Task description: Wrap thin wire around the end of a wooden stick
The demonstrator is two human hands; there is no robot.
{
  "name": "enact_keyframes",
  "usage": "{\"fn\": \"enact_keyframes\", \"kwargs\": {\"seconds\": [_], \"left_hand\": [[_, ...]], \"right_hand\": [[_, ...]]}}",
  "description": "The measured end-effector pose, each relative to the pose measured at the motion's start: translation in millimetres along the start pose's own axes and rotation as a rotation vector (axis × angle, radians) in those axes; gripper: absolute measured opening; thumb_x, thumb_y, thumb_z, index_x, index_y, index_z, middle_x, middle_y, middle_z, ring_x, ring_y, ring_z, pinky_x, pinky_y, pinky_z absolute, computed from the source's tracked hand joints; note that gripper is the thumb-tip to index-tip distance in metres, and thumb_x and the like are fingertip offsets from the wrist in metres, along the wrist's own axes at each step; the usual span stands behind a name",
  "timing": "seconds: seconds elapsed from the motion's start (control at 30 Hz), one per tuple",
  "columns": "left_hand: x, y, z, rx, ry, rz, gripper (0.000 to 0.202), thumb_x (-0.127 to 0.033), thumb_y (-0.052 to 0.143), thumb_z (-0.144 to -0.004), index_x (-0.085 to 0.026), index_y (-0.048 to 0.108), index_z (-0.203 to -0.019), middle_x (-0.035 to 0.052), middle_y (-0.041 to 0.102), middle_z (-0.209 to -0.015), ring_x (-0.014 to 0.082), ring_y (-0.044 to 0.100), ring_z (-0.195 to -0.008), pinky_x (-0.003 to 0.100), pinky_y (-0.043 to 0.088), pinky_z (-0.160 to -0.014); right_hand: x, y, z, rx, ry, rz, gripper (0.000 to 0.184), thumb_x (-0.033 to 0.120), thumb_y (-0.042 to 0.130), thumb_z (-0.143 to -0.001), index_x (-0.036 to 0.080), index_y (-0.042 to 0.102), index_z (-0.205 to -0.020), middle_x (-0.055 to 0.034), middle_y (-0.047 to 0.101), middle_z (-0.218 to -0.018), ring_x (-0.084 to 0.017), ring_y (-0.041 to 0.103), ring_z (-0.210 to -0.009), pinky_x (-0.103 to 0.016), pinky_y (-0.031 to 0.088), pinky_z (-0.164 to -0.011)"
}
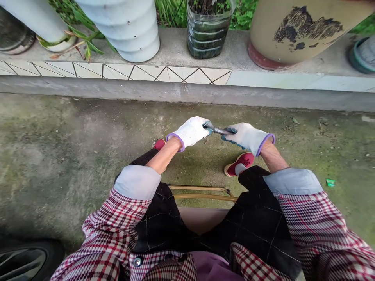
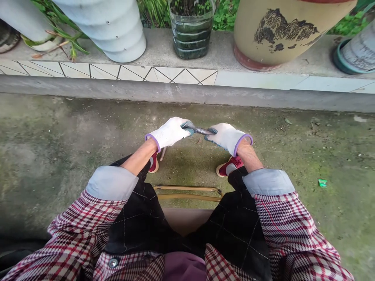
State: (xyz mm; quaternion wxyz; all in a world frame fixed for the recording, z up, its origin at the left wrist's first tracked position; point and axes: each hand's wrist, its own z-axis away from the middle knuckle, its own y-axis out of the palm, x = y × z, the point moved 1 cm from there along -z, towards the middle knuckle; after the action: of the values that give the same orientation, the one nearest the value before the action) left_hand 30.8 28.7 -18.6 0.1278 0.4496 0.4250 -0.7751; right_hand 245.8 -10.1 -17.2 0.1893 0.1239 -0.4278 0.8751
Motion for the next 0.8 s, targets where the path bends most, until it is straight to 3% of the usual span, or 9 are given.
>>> {"fn": "enact_keyframes", "kwargs": {"seconds": [0.2,0.4,0.5,0.67,0.8], "left_hand": [[5,6.5,-8,-0.046,-0.004,0.311,0.018,-0.020,0.061,-0.074,-0.015,0.074,-0.084,0.0015,0.069,-0.081,0.0128,0.053,-0.071,0.029,0.041,-0.070],[3,2.9,-4,-0.038,-0.050,0.406,0.010,-0.024,0.064,-0.075,-0.015,0.070,-0.074,-0.0003,0.062,-0.069,0.0119,0.049,-0.067,0.029,0.038,-0.066],[6,-0.5,-2,-0.003,-0.043,0.383,0.012,-0.026,0.066,-0.075,-0.015,0.071,-0.076,-0.0003,0.062,-0.070,0.0122,0.047,-0.066,0.030,0.037,-0.066],[12,-8.9,1,0.071,-0.025,0.344,0.009,-0.023,0.068,-0.070,-0.015,0.066,-0.071,0.0004,0.058,-0.065,0.0116,0.043,-0.061,0.030,0.034,-0.061],[8,-15.3,4,0.167,0.013,0.231,0.013,-0.024,0.066,-0.069,-0.014,0.071,-0.076,0.0018,0.067,-0.075,0.0138,0.052,-0.071,0.029,0.039,-0.067]], "right_hand": [[1,-4,8,-0.089,0.006,-0.647,0.026,0.040,0.076,-0.080,0.016,0.069,-0.091,0.0029,0.051,-0.060,-0.009,0.043,-0.046,-0.023,0.037,-0.038],[9,-10,24,-0.010,-0.139,-1.026,0.043,0.043,0.085,-0.071,0.013,0.069,-0.097,0.0055,0.049,-0.060,-0.007,0.040,-0.044,-0.021,0.033,-0.035],[8,-11,28,0.124,-0.192,-1.016,0.044,0.045,0.086,-0.070,0.013,0.070,-0.096,0.0053,0.051,-0.060,-0.006,0.040,-0.043,-0.021,0.033,-0.034],[3,-12,29,0.433,-0.193,-0.778,0.048,0.045,0.086,-0.069,0.013,0.074,-0.103,0.0044,0.053,-0.059,-0.008,0.042,-0.043,-0.023,0.039,-0.037],[-2,-5,19,0.496,-0.275,-0.458,0.040,0.048,0.081,-0.073,0.017,0.077,-0.097,0.0005,0.061,-0.068,-0.010,0.051,-0.053,-0.022,0.041,-0.046]]}}
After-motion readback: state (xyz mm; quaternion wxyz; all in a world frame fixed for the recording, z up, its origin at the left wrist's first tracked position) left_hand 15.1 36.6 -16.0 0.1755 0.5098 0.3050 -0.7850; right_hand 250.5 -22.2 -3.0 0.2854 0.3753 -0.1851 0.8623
